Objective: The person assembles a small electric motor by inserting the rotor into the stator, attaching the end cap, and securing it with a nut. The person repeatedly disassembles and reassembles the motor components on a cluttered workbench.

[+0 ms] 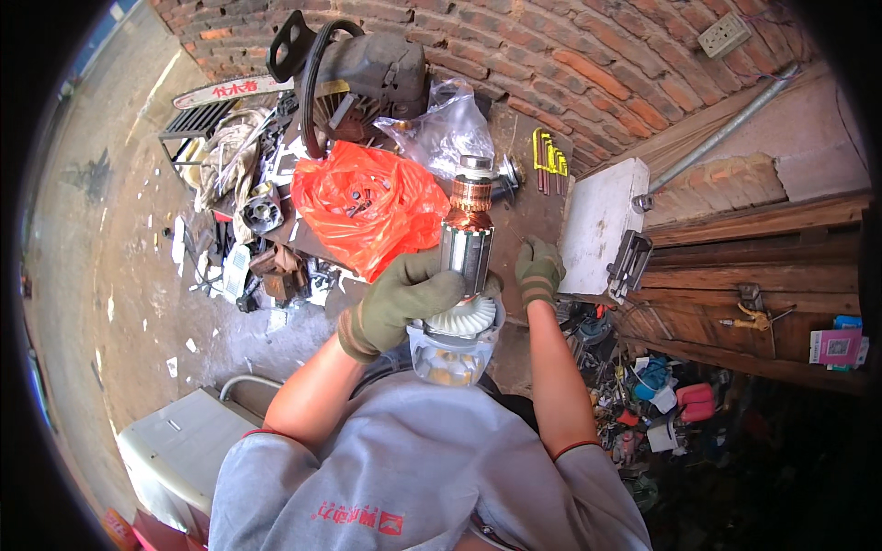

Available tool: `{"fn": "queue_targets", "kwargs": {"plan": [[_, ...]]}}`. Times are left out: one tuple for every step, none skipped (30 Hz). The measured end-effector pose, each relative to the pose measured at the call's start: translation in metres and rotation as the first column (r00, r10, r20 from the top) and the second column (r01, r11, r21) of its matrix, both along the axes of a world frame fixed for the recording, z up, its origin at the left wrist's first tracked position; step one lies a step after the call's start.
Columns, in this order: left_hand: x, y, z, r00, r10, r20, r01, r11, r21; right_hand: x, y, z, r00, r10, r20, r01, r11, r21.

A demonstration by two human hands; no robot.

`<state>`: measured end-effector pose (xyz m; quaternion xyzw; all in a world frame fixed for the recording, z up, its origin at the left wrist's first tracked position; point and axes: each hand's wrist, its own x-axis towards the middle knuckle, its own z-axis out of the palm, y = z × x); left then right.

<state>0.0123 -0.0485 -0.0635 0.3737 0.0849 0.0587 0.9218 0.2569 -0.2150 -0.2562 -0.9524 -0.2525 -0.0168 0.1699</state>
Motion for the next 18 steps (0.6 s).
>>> {"fn": "queue_targets", "kwargs": {"plan": [[-0.001,-0.001,0.000,1.000,0.004,-0.024,-0.004,1.000,-0.013,-0.005,0.008,0.012,1.000,-0.024,0.010,0.026,0.990,-0.135],[-0.001,-0.001,-0.001,1.000,0.009,-0.019,-0.009,0.999,0.032,-0.009,0.015,0.029,0.999,-0.049,0.024,0.053,0.962,-0.268],[-0.001,0.000,-0.002,1.000,0.011,-0.013,-0.010,0.997,0.078,-0.005,0.019,0.039,1.000,0.023,0.020,-0.021,0.995,-0.095],[0.000,0.001,-0.002,1.000,0.011,-0.008,-0.010,0.992,0.124,0.000,0.022,0.047,0.995,0.094,0.030,-0.096,0.992,0.081],[0.000,0.003,-0.001,1.000,-0.002,-0.016,0.005,0.987,0.160,0.003,0.025,0.059,0.986,0.161,0.053,-0.169,0.953,0.252],[-0.001,0.005,-0.003,0.999,-0.016,-0.028,0.021,0.983,0.185,-0.009,0.039,0.105,0.906,0.326,-0.269,-0.121,0.809,0.575],[-0.001,0.004,-0.003,0.999,-0.042,-0.028,0.047,0.977,0.210,-0.026,0.051,0.167,0.704,0.540,-0.462,0.064,0.599,0.798],[0.001,0.004,-0.005,0.997,-0.075,-0.033,0.081,0.971,0.227,-0.036,0.056,0.202,0.521,0.723,-0.454,0.119,0.465,0.877],[0.003,0.004,-0.007,0.994,-0.109,-0.008,0.108,0.973,0.203,-0.044,0.059,0.229,0.324,0.867,-0.379,0.199,0.329,0.923],[0.005,0.004,-0.007,0.991,-0.133,0.015,0.128,0.975,0.181,-0.053,0.063,0.249,0.337,0.844,-0.418,0.134,0.396,0.908],[0.007,0.004,-0.007,0.987,-0.153,0.036,0.146,0.976,0.163,-0.064,0.065,0.267,0.351,0.821,-0.450,0.069,0.457,0.887],[0.009,0.003,-0.005,0.993,-0.117,0.029,0.108,0.969,0.221,-0.074,0.066,0.282,0.367,0.796,-0.480,0.004,0.515,0.857],[0.012,0.001,-0.001,0.997,-0.078,0.023,0.069,0.959,0.275,-0.083,0.066,0.293,0.384,0.770,-0.510,-0.059,0.572,0.818],[0.013,0.000,0.001,0.999,-0.036,0.023,0.026,0.944,0.329,-0.089,0.066,0.297,0.404,0.741,-0.536,-0.124,0.625,0.771],[0.015,0.000,-0.005,0.998,-0.051,0.026,0.037,0.924,0.380,-0.092,0.065,0.297,0.422,0.740,-0.524,-0.072,0.604,0.794],[0.017,-0.002,-0.003,0.998,-0.006,0.068,-0.016,0.946,0.323,-0.094,0.064,0.297,0.440,0.737,-0.513,-0.022,0.580,0.814],[0.018,-0.007,0.002,0.994,0.042,0.105,-0.069,0.962,0.263,-0.096,0.064,0.297,0.456,0.734,-0.502,0.029,0.552,0.833],[0.016,-0.008,0.002,0.995,0.030,0.092,-0.051,0.971,0.236,-0.097,0.064,0.300,0.470,0.720,-0.510,0.070,0.546,0.835]]}}
